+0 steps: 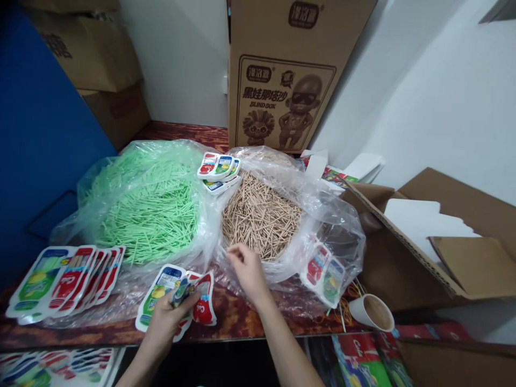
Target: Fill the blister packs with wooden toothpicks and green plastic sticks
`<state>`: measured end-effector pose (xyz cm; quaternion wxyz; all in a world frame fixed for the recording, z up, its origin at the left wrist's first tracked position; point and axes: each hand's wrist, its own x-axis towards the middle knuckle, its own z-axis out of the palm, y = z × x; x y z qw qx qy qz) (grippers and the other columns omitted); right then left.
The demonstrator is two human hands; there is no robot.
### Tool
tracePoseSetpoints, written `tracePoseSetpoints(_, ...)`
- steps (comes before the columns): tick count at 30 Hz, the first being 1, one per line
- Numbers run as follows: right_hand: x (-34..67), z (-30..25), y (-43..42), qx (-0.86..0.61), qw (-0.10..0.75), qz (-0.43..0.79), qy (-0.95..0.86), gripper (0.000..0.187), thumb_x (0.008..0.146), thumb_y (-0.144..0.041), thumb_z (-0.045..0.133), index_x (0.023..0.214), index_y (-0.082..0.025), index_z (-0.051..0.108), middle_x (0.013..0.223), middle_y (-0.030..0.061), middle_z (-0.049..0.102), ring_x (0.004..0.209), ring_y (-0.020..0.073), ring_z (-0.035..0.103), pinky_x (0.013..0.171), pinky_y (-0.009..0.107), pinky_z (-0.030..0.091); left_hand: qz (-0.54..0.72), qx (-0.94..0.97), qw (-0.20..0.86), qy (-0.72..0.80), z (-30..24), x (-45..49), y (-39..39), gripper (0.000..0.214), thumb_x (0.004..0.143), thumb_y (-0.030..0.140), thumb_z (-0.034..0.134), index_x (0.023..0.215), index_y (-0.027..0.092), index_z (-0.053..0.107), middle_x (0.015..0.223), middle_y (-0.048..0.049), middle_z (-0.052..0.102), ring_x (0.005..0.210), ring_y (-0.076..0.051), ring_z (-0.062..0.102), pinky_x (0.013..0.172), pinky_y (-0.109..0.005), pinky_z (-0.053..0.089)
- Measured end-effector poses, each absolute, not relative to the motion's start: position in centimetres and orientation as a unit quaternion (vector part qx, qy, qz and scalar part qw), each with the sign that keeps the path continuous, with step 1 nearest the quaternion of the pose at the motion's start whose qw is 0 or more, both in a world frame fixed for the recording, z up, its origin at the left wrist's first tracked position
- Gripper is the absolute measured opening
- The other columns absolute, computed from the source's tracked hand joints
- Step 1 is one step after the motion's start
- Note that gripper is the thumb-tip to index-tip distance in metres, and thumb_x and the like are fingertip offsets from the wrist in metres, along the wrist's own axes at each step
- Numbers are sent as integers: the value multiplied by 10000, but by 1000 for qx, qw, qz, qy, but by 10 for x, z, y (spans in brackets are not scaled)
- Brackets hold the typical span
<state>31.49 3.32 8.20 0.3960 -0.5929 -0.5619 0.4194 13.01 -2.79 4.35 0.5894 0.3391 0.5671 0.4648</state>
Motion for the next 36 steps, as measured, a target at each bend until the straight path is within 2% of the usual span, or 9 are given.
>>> tracePoseSetpoints(3, 313, 68, 65, -655, 389, 277, -586, 256, 817, -188, 533, 1037, -173, 663, 777, 6, 622, 700, 150, 553, 692, 266, 432, 477, 297, 593, 576, 44, 127, -30, 347, 543, 433, 834, 659, 143, 685, 623, -11, 671, 565, -163, 582, 565, -263, 476)
tracePoseSetpoints(6, 305, 64, 86, -657, 329, 204, -647, 196, 842, -150, 509, 872, -174, 701, 862, 41, 641, 801, 157, 563, 778, 270, 411, 485, 296, 589, 575, 47, 126, -30, 325, 543, 414, 842, 660, 145, 701, 640, -5, 689, 574, -155, 598, 582, -250, 490)
tracePoseSetpoints(11, 319, 76, 85, -679, 380, 109, -619, 307, 948, -294, 426, 807, -172, 670, 852, 55, 631, 786, 160, 557, 744, 261, 393, 490, 287, 587, 577, 44, 119, -28, 336, 542, 425, 845, 683, 150, 712, 614, 4, 687, 565, -158, 613, 570, -249, 506)
tracePoseSetpoints(14, 339, 83, 84, -760, 313, 60, -566, 364, 969, -356, 385, 818, -176, 663, 778, 54, 651, 718, 165, 559, 682, 260, 365, 489, 274, 595, 576, 41, 118, -26, 360, 538, 436, 847, 709, 148, 714, 614, 1, 690, 567, -160, 622, 570, -250, 511)
tracePoseSetpoints(18, 342, 84, 92, -830, 133, 44, -540, 373, 978, -371, 380, 924, -156, 681, 800, 116, 708, 737, 199, 629, 663, 281, 364, 490, 270, 612, 559, 43, 122, -26, 353, 542, 437, 846, 697, 150, 710, 682, -23, 722, 606, -172, 646, 610, -267, 531)
tracePoseSetpoints(21, 325, 82, 96, -826, 64, 48, -557, 404, 967, -434, 404, 984, -133, 673, 889, 169, 723, 832, 244, 674, 701, 308, 406, 490, 265, 616, 557, 45, 123, -27, 351, 541, 427, 848, 710, 152, 710, 684, -22, 724, 610, -172, 650, 613, -261, 533)
tracePoseSetpoints(26, 302, 83, 96, -807, 12, 77, -586, 493, 874, -535, 535, 1071, -96, 643, 969, 211, 717, 928, 298, 682, 763, 355, 458, 481, 263, 619, 563, 41, 118, -29, 366, 542, 428, 850, 724, 146, 705, 672, -18, 711, 605, -166, 646, 595, -253, 530)
tracePoseSetpoints(32, 303, 79, 102, -788, -32, 106, -606, 260, 847, -222, 535, 975, -91, 720, 1010, 217, 718, 961, 293, 682, 773, 340, 462, 489, 271, 606, 566, 37, 116, -31, 399, 527, 450, 848, 728, 136, 707, 649, -22, 701, 588, -177, 642, 579, -265, 526)
tracePoseSetpoints(36, 312, 79, 100, -782, -35, 114, -611, 256, 803, -212, 544, 926, -105, 742, 992, 206, 724, 951, 293, 680, 749, 328, 459, 505, 261, 592, 571, 38, 112, -32, 410, 513, 450, 850, 738, 133, 720, 647, -20, 706, 588, -181, 640, 577, -270, 522)
